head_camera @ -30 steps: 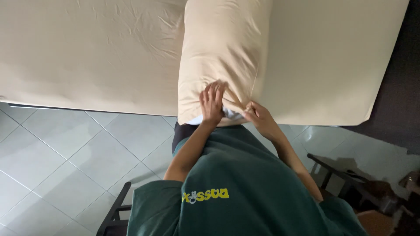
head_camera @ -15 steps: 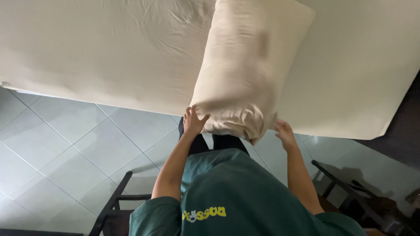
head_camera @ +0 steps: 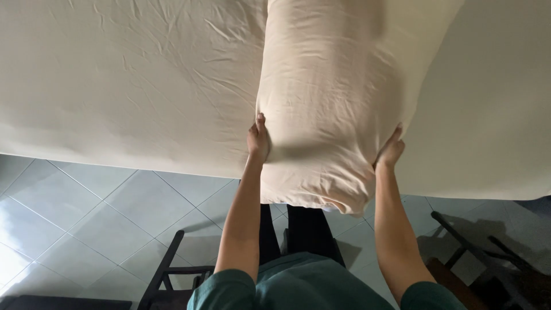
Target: The person inserts a white pillow into a beige pillowcase on a table. They repeatedly pull the fabric over the pillow, smooth the surface, and adjust the corners to fit the pillow inside.
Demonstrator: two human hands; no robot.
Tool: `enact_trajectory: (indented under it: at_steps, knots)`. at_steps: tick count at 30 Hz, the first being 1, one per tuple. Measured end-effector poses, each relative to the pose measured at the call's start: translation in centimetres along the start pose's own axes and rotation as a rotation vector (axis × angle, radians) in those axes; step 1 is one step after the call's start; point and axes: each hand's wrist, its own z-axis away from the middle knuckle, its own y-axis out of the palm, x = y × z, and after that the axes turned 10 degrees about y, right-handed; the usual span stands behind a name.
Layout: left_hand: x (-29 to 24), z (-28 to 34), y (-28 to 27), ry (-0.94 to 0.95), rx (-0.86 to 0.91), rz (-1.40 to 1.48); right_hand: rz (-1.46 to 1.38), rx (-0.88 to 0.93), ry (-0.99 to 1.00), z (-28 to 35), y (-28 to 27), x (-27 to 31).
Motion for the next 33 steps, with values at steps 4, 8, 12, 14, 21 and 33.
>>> enact_trajectory:
  at_steps: [4,8,12,14,21,33]
  knots:
    - [-8.4,2.5,-2.1,0.238,-0.152,0.088,-0.092,0.032,-0.192,-2.0,-2.4,3.1]
    - [-14.4,-0.1,-4.1,0.339,-0.151,0.119,-0.044,0.007,-0.497,1.7,-0.1,11.6]
    - [-12.3,-7.3,-5.0,0.675,-0.232,0.034,0.274,0.164,-0.816,-5.0,3.4,10.6]
    - [-10.3,-7.1,-5.9,0.590,-0.071,-0.138,0.384,0.150,-0.836,-2.5,7.4,10.9]
    - [4.0,-0.2,-7.1,-0.100,-0.034,-0.069,1.023,0.201,-1.185,10.8,12.7,1.4]
    - [9.2,1.4,-7.4,0.167,0.053,0.072,0.766,0.090,-0.517,1.8,-1.9,-18.1]
